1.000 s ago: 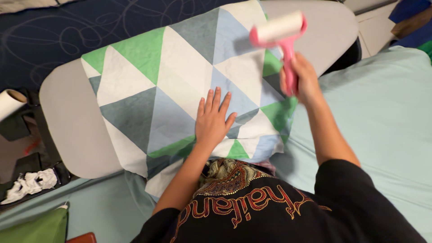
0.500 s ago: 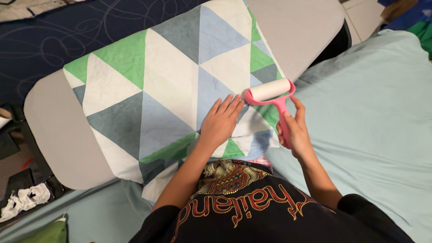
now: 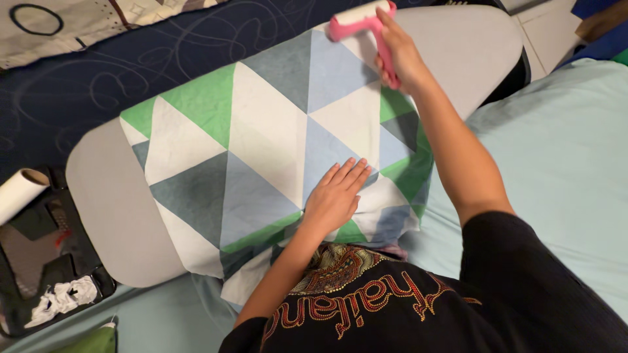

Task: The person uses a pink lint roller to roll over a patterned cloth laid on an ironing board. They repeatedly roll the surface, adjust the cloth, and fold it while continuing to roll. The cloth remains on the ironing board throughout the clip.

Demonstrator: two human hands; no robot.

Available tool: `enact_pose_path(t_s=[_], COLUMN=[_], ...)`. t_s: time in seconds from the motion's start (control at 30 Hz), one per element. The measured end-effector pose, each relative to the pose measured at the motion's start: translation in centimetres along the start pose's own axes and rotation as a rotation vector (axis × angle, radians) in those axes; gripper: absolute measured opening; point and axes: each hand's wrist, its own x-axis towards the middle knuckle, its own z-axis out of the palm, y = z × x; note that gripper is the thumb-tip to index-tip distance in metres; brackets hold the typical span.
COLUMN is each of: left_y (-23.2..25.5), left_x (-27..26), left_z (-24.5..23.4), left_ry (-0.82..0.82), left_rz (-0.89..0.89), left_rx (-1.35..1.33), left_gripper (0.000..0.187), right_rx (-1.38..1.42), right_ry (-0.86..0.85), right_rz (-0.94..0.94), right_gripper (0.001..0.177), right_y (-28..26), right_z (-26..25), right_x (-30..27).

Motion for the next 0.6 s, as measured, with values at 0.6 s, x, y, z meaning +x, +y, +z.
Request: enact_pose_path(t_s=[0.6], left_y=[0.4], left_x=[-0.1], left_z=[1.2], left_ry=[0.080], left_rz=[-0.048], left_rx=[0.133], left_gripper=[0.074], right_rx=[0.083], right_ry=[-0.033], right_rz=[0.020], right_gripper=[0.062], right_y=[-1.4], right_z=[-0.9], right_x=[-17.5])
